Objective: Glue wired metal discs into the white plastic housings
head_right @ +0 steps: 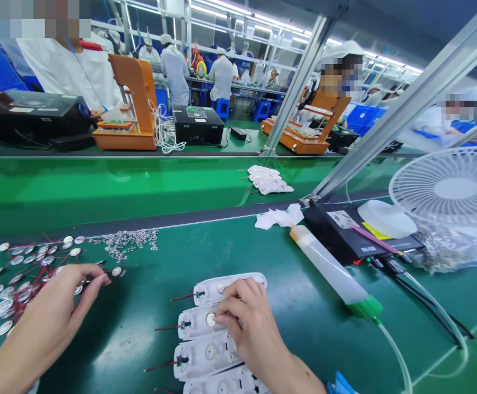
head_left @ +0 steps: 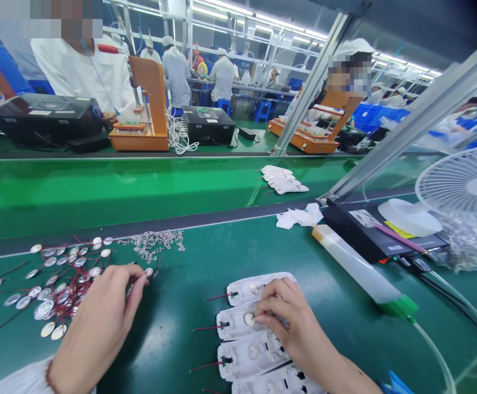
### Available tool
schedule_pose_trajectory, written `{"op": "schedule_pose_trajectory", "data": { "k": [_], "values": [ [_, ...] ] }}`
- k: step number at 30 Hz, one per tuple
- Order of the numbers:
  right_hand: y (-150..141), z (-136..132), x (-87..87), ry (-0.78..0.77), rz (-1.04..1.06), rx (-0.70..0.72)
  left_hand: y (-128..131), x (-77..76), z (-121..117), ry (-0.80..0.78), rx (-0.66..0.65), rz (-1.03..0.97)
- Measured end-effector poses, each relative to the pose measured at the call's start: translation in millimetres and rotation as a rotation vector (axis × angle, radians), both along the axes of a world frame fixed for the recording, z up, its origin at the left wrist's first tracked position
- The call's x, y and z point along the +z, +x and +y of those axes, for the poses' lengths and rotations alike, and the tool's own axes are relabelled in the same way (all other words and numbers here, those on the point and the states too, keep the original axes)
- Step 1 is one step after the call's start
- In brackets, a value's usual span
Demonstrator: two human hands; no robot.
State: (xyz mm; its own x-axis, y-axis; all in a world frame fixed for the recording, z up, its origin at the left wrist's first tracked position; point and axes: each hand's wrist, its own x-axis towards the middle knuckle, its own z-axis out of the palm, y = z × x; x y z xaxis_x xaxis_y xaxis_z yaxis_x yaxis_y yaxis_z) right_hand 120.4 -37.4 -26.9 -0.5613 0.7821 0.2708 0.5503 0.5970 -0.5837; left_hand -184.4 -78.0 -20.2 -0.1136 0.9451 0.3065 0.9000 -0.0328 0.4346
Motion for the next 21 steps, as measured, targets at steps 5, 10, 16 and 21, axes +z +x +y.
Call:
{"op": "schedule_pose_trajectory", "data": {
  "k": [5, 10, 16, 21],
  "values": [
    [-2.7, -2.9, -7.7, 0.020, 0.017, -0.076, 3.9, 5.1, -1.9, 0.064, 0.108, -0.129],
    [-3.2, -1.4, -10.9, 0.059, 0.020, -0.089, 1.9, 7.2, 3.2, 0.019, 0.108, -0.248],
    [-4.3, -3.8, -4.7, 0.109, -0.001, -0.026, -2.5, -6.8, 10.9, -0.083, -0.056, -0.305],
    [-1.7, -2.7, -10.7, 0.212, -0.060, 0.013, -0.3, -8.9, 12.6, 0.038, -0.125, -0.196]
  ]
}}
